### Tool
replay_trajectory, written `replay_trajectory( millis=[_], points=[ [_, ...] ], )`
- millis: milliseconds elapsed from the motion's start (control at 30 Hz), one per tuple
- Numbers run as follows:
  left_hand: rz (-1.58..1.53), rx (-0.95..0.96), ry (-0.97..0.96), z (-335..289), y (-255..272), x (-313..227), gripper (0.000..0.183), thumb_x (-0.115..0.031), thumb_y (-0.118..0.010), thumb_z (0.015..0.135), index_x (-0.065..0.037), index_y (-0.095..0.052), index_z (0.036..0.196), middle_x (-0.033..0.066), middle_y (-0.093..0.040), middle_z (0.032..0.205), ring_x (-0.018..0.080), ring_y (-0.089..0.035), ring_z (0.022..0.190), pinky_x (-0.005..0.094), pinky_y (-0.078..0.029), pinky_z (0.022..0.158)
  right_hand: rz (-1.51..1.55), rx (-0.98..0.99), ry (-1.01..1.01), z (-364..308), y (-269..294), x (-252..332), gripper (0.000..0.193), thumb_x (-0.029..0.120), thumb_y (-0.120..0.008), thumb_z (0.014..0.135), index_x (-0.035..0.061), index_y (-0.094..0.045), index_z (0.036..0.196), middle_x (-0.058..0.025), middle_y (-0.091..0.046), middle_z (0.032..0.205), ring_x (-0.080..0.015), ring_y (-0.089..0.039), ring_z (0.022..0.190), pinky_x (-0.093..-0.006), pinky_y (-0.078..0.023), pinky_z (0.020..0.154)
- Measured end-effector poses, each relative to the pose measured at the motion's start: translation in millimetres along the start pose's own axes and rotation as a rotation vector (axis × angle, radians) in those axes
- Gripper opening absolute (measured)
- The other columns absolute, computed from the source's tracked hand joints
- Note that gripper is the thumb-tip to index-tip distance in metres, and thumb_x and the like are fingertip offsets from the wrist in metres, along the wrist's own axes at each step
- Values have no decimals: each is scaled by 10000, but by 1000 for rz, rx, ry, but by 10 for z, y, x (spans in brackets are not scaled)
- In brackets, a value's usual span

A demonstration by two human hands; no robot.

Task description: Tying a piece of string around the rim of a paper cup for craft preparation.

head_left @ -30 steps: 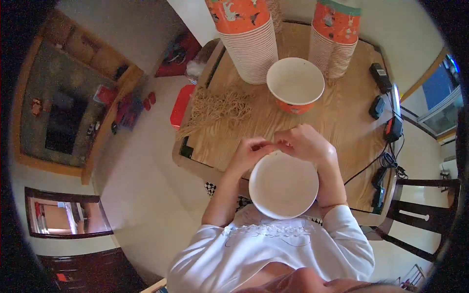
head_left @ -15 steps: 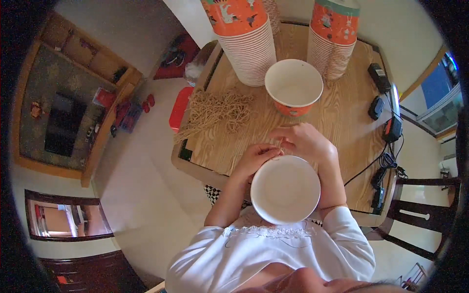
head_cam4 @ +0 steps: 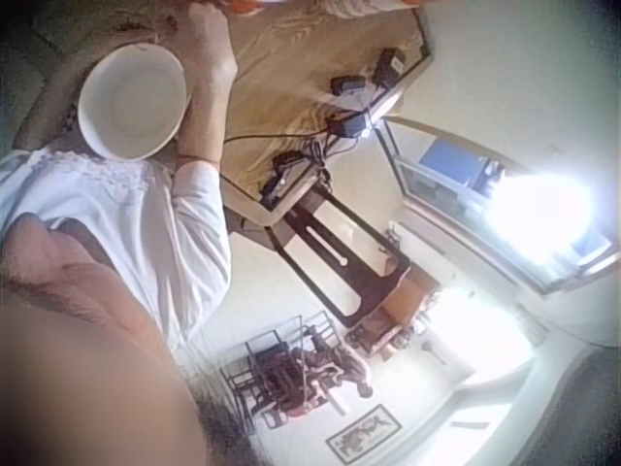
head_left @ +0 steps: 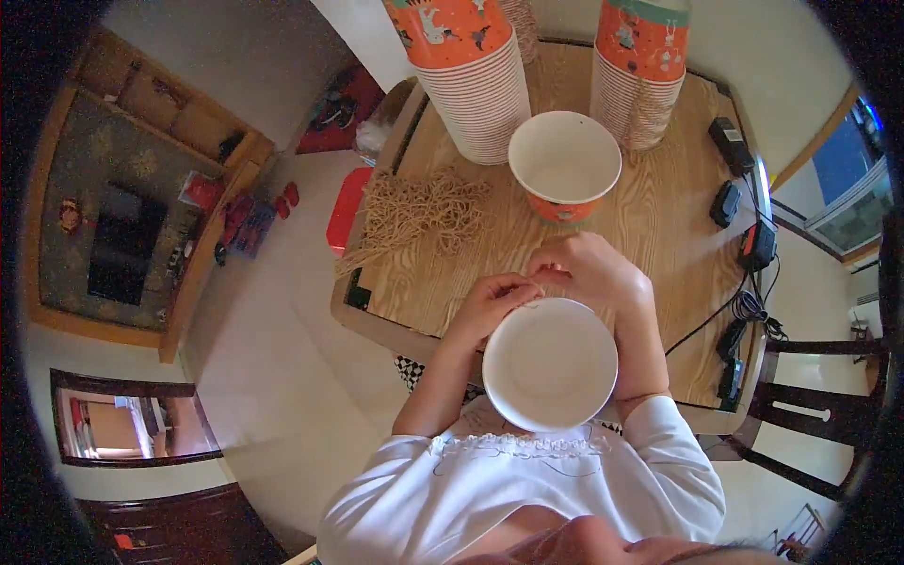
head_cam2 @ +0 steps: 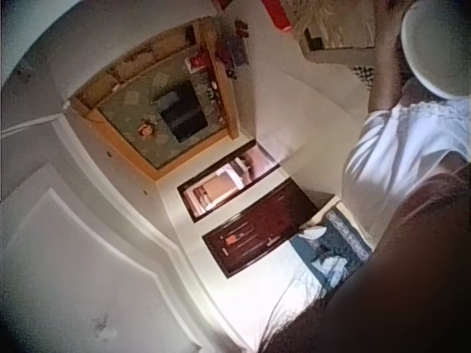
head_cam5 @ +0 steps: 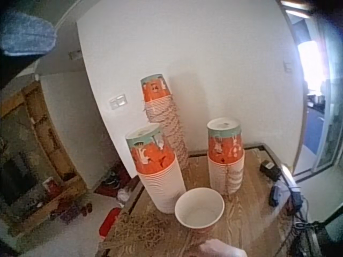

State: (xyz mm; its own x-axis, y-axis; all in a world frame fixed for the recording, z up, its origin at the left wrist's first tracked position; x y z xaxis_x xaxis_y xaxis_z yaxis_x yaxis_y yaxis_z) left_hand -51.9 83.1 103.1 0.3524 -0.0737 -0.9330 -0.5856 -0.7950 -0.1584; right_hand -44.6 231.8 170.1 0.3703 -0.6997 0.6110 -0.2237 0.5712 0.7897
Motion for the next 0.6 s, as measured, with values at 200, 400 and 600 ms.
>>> replay_trajectory(
  millis=[200,400,600],
  points=[
    [96,-54,-65,24,41,18,191,-185,-629,874,-7,-661,936,42,-667,856,101,-610,783,240,-498,693,15,-23,34,-28,1,15,128,217,-577,831,98,-606,866,-125,-635,794,-349,-603,739,-434,-473,625],
    [74,-53,-50,18,33,22,176,-181,-640,865,-16,-661,920,28,-658,836,87,-598,770,234,-493,674,-43,-12,30,-34,15,89,174,241,-532,866,74,-555,822,-154,-609,731,-377,-582,686,-459,-448,590],
    [109,-57,-82,-10,50,-33,164,-164,-640,860,-9,-659,913,25,-651,829,86,-597,767,234,-493,677,-31,-9,17,8,-46,75,193,247,-525,868,61,-517,815,-149,-592,721,-376,-575,687,-461,-433,580]
  ],
)
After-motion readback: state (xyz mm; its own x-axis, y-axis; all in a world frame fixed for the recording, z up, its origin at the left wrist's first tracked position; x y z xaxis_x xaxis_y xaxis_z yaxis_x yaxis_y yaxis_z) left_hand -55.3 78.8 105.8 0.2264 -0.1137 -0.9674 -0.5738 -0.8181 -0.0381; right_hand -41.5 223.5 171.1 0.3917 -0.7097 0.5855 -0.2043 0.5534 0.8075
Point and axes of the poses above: each hand's wrist, its own z-axis towards the middle knuckle, its own y-axis out of the back of the hand, x = y × z, the point moved 5 cm from there along z, towards the middle knuckle
